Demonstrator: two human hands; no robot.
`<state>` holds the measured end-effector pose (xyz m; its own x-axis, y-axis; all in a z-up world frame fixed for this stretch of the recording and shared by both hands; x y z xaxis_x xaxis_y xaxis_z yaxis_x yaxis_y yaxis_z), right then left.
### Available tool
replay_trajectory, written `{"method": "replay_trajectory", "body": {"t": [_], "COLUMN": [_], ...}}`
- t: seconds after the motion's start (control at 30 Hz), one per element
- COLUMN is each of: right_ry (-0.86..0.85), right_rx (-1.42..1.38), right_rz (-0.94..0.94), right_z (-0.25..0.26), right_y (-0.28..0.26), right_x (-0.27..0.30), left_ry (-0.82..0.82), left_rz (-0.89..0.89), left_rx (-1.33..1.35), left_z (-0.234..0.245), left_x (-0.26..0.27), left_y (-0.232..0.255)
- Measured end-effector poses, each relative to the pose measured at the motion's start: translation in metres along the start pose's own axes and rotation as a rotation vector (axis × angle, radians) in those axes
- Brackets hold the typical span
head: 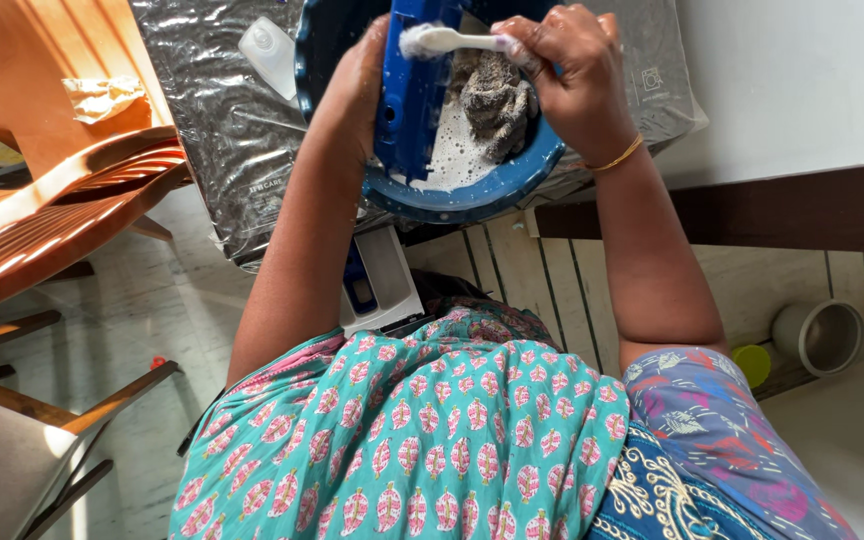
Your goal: The person scrubs a blue object and a cloth in a bowl of soapy water using a toothbrush.
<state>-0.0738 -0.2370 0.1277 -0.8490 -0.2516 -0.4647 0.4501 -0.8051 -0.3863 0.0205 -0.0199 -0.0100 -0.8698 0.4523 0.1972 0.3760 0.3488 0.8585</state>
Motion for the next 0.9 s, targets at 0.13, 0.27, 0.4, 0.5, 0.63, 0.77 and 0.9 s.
{"method": "replay_trajectory", "body": {"t": [0.13, 0.27, 0.4, 0.5, 0.63, 0.77, 0.9], "right_ry": [0.178, 0.052, 0.187, 0.031, 0.038, 0.152, 0.071], "right_rx": [0.023, 0.02, -0.016, 0.002, 0.01, -0.017, 0.034], "right_rz": [0.161, 0.055, 0.11, -0.011, 0.004, 0.097, 0.053], "right_z": [-0.006, -0.005, -0.01, -0.018, -0.006, -0.009, -0.01], "right_y": [-0.001, 0.008, 0.008, 0.003, 0.01, 0.002, 0.009], "right_x": [-0.001, 0.003, -0.006, 0.003, 0.0, 0.004, 0.011], "left_ry": [0.026, 0.044, 0.045, 0.062, 0.049, 0.025, 0.064], "left_rz": [0.081, 0.083, 0.117, 0.092, 0.098, 0.077, 0.114], "left_rx": [0.09, -0.023, 0.145, 0.081, 0.114, 0.127, 0.045], "left_z": [-0.005, -0.002, -0.013, -0.005, -0.006, -0.009, 0.001], "left_x": [-0.003, -0.003, -0.006, -0.008, -0.009, -0.009, -0.017], "left_y": [-0.013, -0.007, -0.018, -0.014, -0.013, -0.019, -0.03]}}
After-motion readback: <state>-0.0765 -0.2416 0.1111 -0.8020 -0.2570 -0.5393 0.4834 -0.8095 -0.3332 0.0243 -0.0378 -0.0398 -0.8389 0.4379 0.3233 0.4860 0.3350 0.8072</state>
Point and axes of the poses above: each hand's wrist, its own x-axis away from the middle knuckle, its own z-axis out of the back of the hand, y = z × x, the point moved 5 cm from there along -x, towards the middle knuckle, and after that the axes turned 1 degree about x, right-handed, at the moved point
